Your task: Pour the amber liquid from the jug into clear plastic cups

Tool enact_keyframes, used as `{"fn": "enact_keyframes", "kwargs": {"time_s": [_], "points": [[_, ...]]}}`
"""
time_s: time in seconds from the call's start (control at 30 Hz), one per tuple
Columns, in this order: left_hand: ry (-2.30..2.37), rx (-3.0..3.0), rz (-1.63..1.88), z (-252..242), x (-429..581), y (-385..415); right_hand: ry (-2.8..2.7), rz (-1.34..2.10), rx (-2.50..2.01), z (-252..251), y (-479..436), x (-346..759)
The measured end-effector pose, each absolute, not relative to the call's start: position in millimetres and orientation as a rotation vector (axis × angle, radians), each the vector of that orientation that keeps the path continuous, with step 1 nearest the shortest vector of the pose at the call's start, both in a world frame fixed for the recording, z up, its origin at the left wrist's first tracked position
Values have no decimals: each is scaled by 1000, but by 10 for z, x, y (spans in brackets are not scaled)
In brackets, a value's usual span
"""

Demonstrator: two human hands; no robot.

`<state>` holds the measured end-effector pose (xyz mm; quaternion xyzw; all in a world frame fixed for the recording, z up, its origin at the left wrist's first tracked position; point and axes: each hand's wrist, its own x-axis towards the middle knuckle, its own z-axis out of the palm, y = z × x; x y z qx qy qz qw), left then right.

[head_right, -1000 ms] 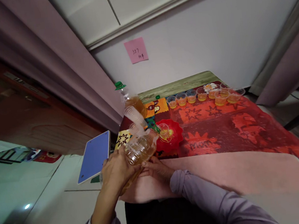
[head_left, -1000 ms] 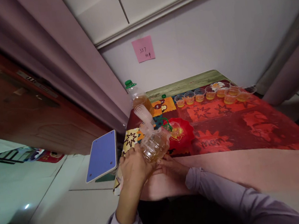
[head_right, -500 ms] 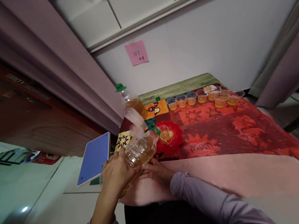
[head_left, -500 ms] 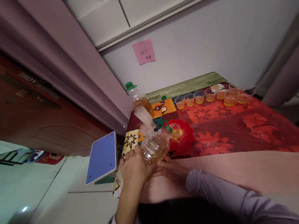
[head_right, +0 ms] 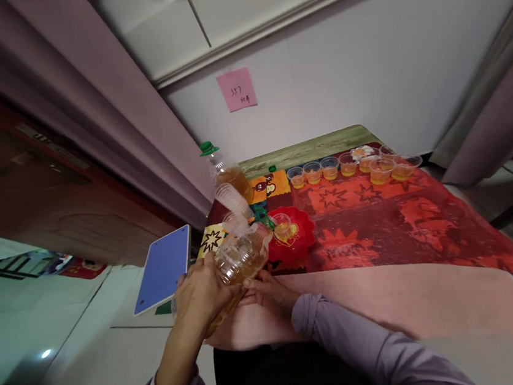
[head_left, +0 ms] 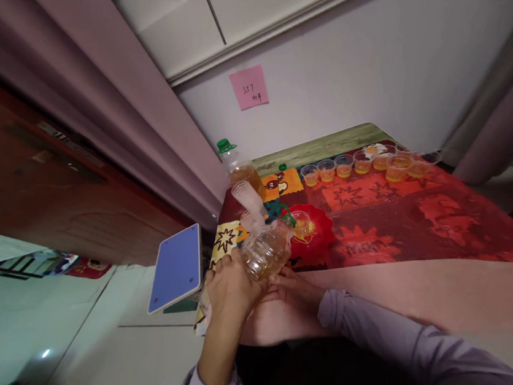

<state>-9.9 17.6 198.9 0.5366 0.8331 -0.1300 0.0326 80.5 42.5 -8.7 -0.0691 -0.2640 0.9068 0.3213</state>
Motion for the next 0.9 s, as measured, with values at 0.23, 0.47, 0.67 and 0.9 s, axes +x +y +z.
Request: {"fn": "enact_keyframes", "kwargs": {"time_s": [0.23,0.47,0.67,0.9], "points": [[2566,1641,-402,1981,-104,168,-681,2393,-188,-54,411,822],[2570,1635,-408,1989,-97,179,-707,2381,-168,-37,426,808],[2560,1647,-448,2000,-97,178,-692,2368,-186,-91,422,792],[2565,1661,-434,2003,-92,184,-689,2375,-199,-147,429,778]]}}
